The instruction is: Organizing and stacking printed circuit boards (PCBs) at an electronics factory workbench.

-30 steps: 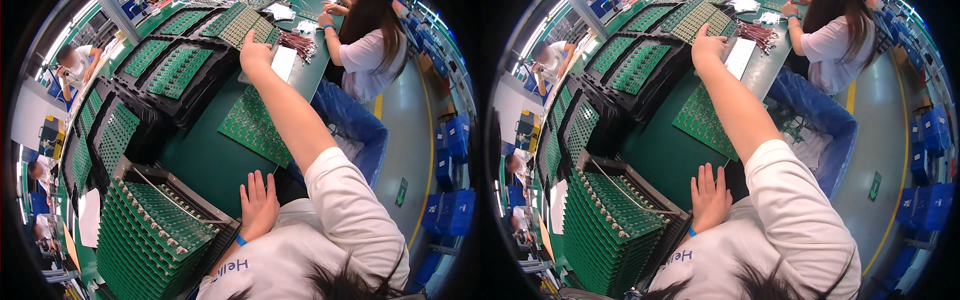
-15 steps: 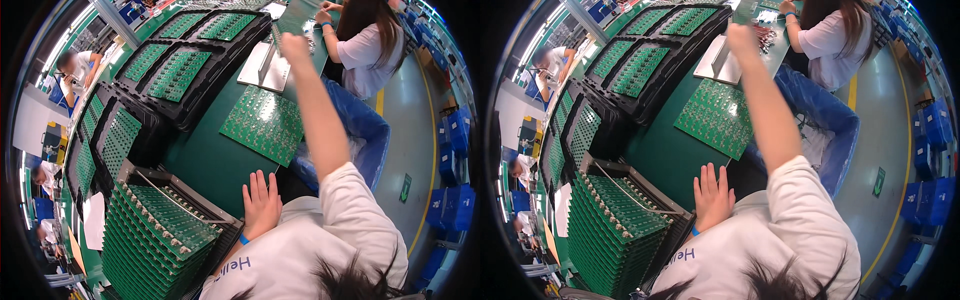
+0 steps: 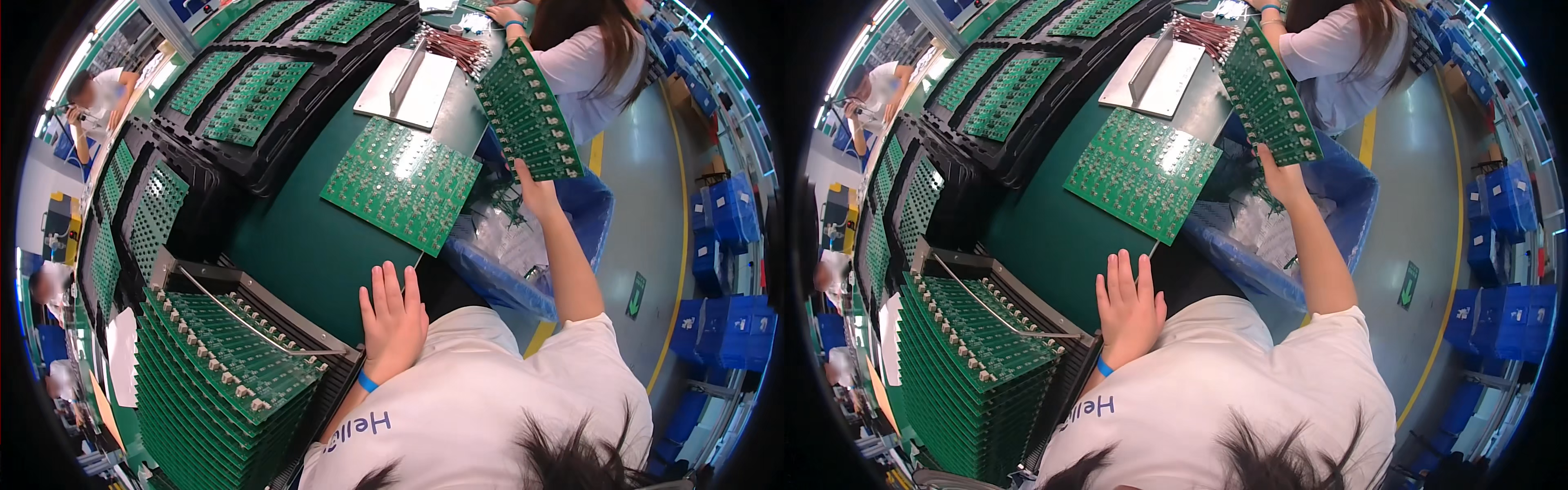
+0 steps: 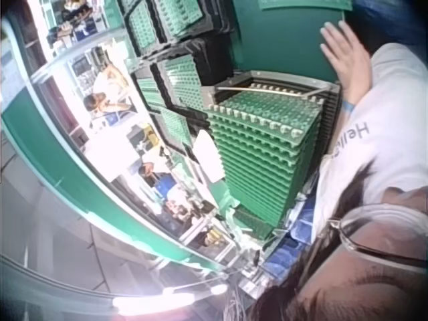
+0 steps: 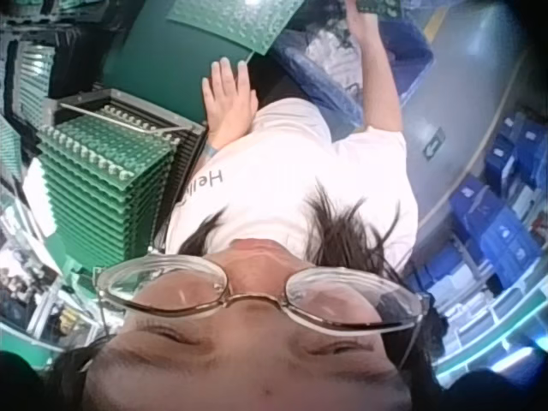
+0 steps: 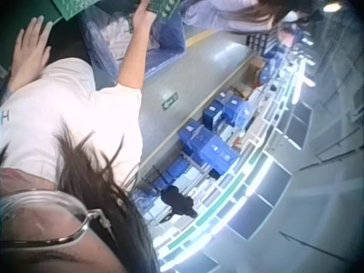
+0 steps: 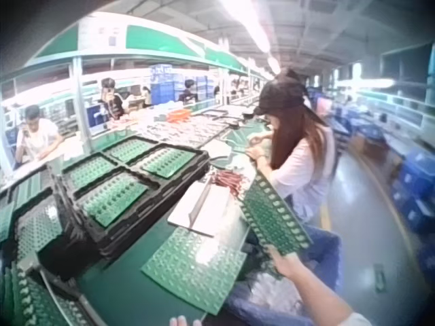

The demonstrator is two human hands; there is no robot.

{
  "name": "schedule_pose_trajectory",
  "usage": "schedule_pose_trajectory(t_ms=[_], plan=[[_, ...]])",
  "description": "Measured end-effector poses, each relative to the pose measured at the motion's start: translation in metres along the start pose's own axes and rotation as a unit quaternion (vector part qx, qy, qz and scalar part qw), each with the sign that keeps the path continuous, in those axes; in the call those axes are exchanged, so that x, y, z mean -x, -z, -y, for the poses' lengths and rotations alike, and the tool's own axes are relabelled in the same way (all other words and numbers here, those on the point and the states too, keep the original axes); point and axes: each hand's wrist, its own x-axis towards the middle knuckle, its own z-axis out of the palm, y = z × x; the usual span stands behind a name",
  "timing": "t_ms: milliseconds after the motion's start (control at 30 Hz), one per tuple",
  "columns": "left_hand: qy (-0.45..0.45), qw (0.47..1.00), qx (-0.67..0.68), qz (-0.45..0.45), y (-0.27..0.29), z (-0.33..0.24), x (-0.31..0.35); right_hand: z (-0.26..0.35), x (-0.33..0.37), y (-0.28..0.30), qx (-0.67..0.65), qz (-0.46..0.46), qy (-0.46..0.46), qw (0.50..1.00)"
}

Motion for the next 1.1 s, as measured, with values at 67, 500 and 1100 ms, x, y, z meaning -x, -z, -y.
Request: schedule_pose_trajectory(t_ms=[67,500,1100], plan=[[0.007,1.0,-0.002,-0.002,0.0,0.0,0.002,0.019,-0.004,-0.004,-0.039,0.005,-0.02,0.999],[-0.001,1.0,-0.003,-0.009,0.001,0.0,0.004,0.02,-0.004,0.001,-0.121,0.039,-0.291,0.948],[0.009,1.0,0.008,-0.007,0.004,-0.004,-0.001,0.006,0.013,0.017,-0.133,-0.06,-0.235,0.961]])
